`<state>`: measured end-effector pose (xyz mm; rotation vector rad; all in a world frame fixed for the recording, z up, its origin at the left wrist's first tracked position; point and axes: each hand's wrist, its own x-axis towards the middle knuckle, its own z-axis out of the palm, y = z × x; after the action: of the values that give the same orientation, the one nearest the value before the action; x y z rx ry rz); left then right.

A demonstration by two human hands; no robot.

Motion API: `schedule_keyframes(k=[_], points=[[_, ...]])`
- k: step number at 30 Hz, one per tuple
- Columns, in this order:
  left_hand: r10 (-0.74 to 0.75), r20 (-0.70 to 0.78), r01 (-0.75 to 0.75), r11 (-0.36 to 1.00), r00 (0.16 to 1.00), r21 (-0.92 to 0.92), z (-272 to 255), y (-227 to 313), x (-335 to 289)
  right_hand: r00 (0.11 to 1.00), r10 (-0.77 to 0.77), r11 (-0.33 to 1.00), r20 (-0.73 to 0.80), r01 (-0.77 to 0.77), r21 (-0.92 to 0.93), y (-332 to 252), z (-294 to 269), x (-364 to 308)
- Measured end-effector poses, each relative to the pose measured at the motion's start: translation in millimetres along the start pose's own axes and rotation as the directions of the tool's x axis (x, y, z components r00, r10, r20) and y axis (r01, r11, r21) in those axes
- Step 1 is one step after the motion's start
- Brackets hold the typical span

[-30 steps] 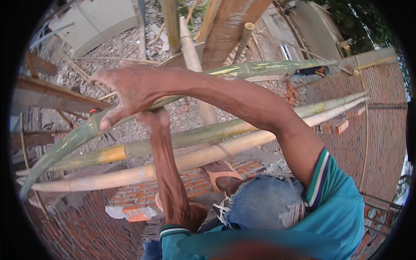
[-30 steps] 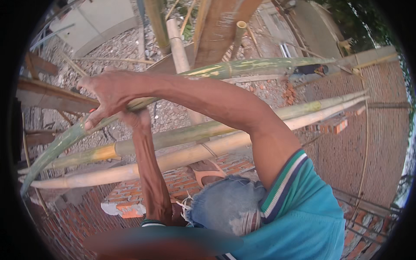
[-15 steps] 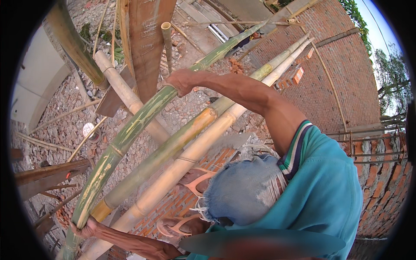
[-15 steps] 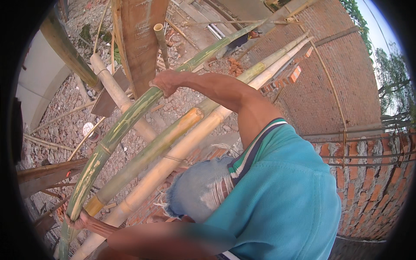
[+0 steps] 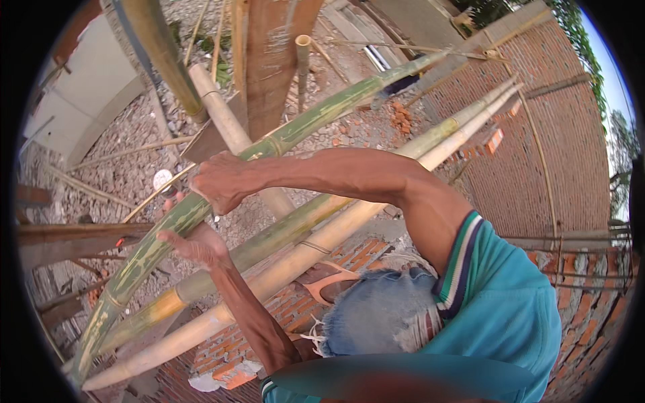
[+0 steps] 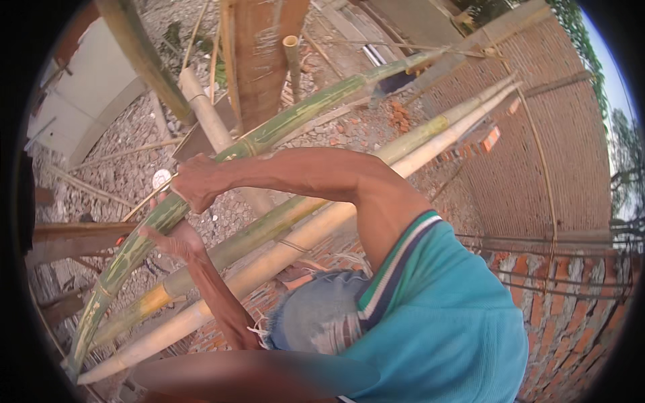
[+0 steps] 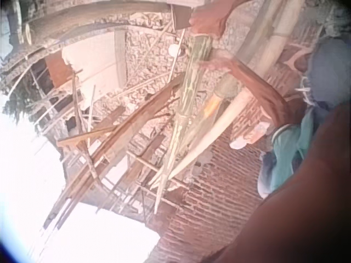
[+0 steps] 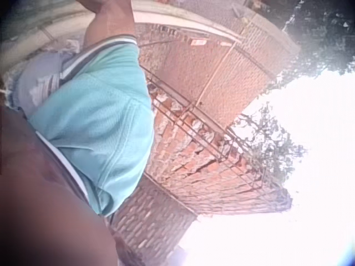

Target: The person lifts and positions bamboo poles to assemble a scaffolding structure. They align the poles with existing supports and adjust their placement to secure the framework.

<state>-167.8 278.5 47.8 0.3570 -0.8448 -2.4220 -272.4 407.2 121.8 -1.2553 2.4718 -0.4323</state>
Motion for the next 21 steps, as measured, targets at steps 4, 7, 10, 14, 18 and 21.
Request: schedule_keyframes(k=[4, 7, 10, 14, 18, 21], points=[[-0.031, -0.367, -0.026, 0.988, 0.930, -0.150, -10, 46, 24, 0.970, -0.211, 0.961, -0.122, 0.228, 0.156, -16, -23, 0], [0.026, -0.405, -0.086, 0.988, 0.914, -0.131, -37, 96, 45, 0.988, -0.149, 0.987, -0.048, 0.151, 0.048, 34, -57, -22], [-0.013, -0.358, -0.066, 0.976, 0.934, -0.208, -81, 135, 64, 0.986, 0.075, 0.997, 0.149, -0.068, -0.046, 103, -43, -59], [0.065, -0.484, -0.130, 0.986, 0.873, -0.102, -132, 172, 78, 0.989, 0.103, 0.995, 0.104, -0.103, -0.005, 147, 14, -77], [0.143, -0.381, -0.114, 0.989, 0.914, 0.097, -174, 196, 95, 0.997, 0.070, 0.998, 0.041, -0.070, -0.006, 143, 37, -33], [0.243, -0.402, 0.015, 0.841, 0.883, 0.542, -188, 203, 99, 1.000, 0.019, 0.999, 0.017, -0.019, 0.034, 123, 36, 7]])
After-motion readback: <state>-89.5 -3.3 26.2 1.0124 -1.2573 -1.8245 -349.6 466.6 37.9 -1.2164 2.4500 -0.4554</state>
